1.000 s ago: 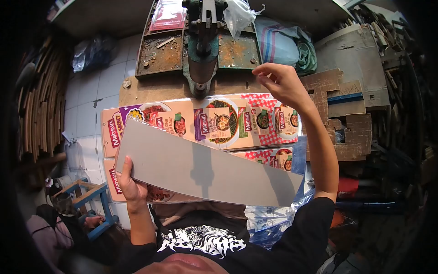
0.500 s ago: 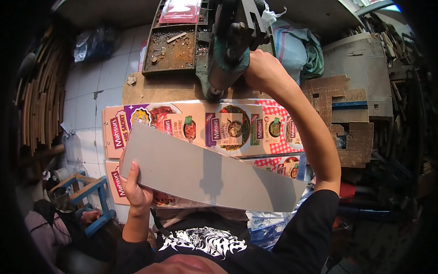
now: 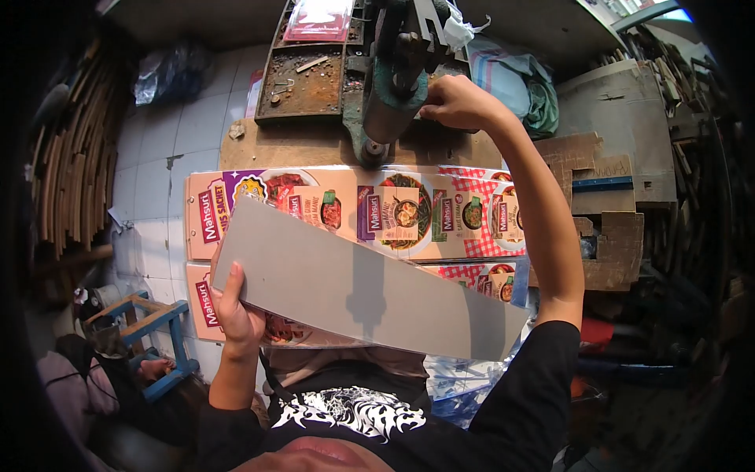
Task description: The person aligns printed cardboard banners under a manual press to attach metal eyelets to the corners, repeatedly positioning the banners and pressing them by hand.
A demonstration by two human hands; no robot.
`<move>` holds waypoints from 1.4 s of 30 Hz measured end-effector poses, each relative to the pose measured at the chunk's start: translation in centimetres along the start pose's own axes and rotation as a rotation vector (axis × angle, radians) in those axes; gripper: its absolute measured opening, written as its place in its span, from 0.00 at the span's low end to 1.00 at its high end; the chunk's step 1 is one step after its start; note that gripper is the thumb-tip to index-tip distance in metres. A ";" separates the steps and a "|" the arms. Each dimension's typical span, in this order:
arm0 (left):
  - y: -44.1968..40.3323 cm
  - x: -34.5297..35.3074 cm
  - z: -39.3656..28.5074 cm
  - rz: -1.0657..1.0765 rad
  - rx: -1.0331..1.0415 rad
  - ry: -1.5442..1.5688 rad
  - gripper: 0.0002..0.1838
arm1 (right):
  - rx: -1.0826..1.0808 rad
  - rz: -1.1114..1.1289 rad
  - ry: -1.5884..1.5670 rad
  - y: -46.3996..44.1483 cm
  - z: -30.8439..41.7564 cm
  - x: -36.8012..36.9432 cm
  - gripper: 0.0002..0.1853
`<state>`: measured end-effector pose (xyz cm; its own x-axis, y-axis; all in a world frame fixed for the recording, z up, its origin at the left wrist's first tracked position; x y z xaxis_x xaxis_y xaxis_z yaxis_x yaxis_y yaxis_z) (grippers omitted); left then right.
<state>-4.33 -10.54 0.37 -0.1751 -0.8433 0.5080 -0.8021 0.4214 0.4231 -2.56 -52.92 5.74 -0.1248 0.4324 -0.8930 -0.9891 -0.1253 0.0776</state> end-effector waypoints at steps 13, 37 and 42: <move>0.0 0.0 -0.2 0.045 0.001 -0.034 0.23 | -0.147 0.092 -0.023 -0.7 -1.7 0.4 0.11; 0.1 -0.2 0.0 0.098 0.023 0.003 0.22 | -0.033 -0.347 -0.953 2.3 6.8 7.1 0.11; 0.2 0.1 -0.2 0.075 0.032 0.051 0.21 | -0.019 -0.404 -0.995 2.5 7.5 7.4 0.11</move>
<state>-4.43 -10.46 0.61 -0.2073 -0.7913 0.5752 -0.8057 0.4716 0.3583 -6.56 -43.34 2.71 0.1950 0.9769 -0.0877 -0.9710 0.1797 -0.1575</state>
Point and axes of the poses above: each hand's wrist, its own y-axis away from the middle knuckle, its own x-axis out of the palm, z = x × y, the point moved 2 cm from there along -y, towards the middle knuckle, and after that the axes turned 13 degrees about -x, right-handed, at the moved point
